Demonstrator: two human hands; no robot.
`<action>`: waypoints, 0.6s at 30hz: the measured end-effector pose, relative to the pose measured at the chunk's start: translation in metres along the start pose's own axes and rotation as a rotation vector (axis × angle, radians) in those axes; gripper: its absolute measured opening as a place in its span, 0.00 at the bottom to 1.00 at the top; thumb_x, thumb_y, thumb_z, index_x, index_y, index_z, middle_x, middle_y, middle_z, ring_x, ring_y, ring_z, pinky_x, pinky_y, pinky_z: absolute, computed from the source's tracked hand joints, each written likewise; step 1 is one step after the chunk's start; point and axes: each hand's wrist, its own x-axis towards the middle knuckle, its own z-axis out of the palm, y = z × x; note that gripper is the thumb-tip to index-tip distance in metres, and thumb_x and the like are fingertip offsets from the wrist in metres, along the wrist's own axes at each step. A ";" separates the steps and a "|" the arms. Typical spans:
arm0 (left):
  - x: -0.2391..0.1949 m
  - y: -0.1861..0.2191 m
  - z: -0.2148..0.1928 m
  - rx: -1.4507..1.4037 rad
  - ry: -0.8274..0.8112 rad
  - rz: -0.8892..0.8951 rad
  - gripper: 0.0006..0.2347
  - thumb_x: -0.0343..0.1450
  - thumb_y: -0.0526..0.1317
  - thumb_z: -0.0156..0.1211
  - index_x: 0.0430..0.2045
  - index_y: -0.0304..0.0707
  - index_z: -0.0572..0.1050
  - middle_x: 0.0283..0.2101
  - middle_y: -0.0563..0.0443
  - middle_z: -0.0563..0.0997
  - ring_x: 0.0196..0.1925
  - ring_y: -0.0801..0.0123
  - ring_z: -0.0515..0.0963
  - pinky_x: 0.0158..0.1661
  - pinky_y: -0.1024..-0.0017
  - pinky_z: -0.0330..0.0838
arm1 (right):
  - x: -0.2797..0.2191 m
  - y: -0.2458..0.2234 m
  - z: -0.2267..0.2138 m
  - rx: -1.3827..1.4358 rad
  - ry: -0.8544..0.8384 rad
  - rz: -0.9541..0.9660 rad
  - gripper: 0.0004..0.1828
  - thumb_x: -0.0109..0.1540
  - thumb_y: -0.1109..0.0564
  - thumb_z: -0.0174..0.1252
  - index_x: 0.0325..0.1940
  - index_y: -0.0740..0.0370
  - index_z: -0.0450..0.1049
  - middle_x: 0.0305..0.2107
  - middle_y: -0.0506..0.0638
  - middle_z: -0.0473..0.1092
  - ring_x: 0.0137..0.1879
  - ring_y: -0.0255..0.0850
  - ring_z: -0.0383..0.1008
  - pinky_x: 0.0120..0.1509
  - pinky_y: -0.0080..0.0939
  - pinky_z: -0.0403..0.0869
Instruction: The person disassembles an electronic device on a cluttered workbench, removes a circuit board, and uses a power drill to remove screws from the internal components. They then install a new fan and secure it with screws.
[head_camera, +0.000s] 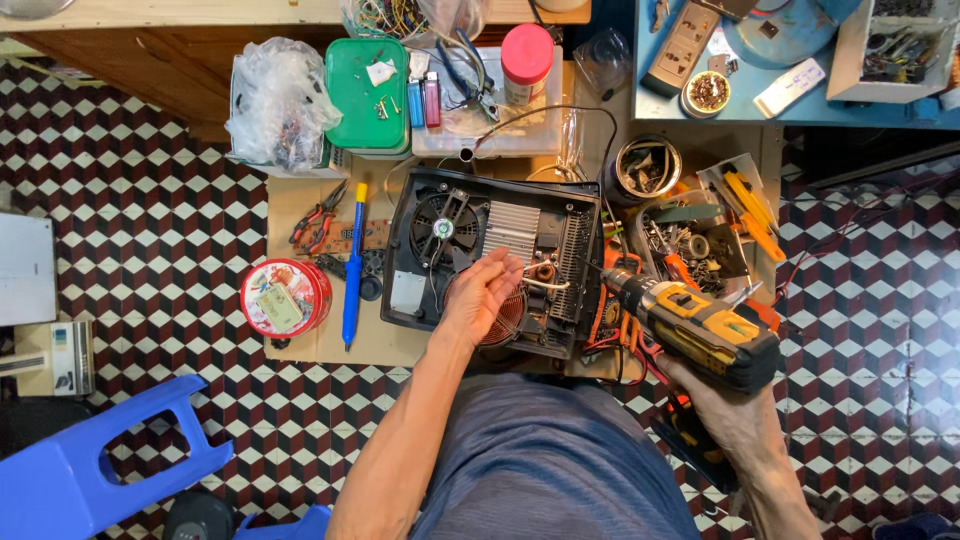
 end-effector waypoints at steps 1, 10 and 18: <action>0.002 0.003 -0.007 0.001 0.021 -0.006 0.14 0.74 0.29 0.51 0.55 0.26 0.71 0.49 0.41 0.80 0.53 0.60 0.82 0.57 0.66 0.78 | -0.004 0.000 0.002 -0.002 0.020 0.013 0.25 0.56 0.58 0.68 0.57 0.64 0.76 0.46 0.53 0.79 0.49 0.39 0.79 0.55 0.41 0.79; 0.013 0.022 -0.009 0.587 0.070 0.043 0.14 0.75 0.39 0.56 0.48 0.27 0.82 0.36 0.50 0.79 0.37 0.68 0.76 0.39 0.76 0.72 | 0.010 0.009 0.053 0.011 0.083 0.195 0.24 0.56 0.57 0.69 0.56 0.64 0.77 0.40 0.54 0.79 0.40 0.39 0.77 0.45 0.40 0.78; 0.010 0.018 0.045 1.517 0.075 0.154 0.12 0.72 0.45 0.60 0.45 0.43 0.84 0.27 0.41 0.82 0.29 0.62 0.79 0.33 0.64 0.71 | 0.030 0.014 0.068 -0.077 0.043 0.189 0.25 0.56 0.57 0.67 0.57 0.62 0.77 0.44 0.53 0.81 0.45 0.39 0.80 0.52 0.40 0.78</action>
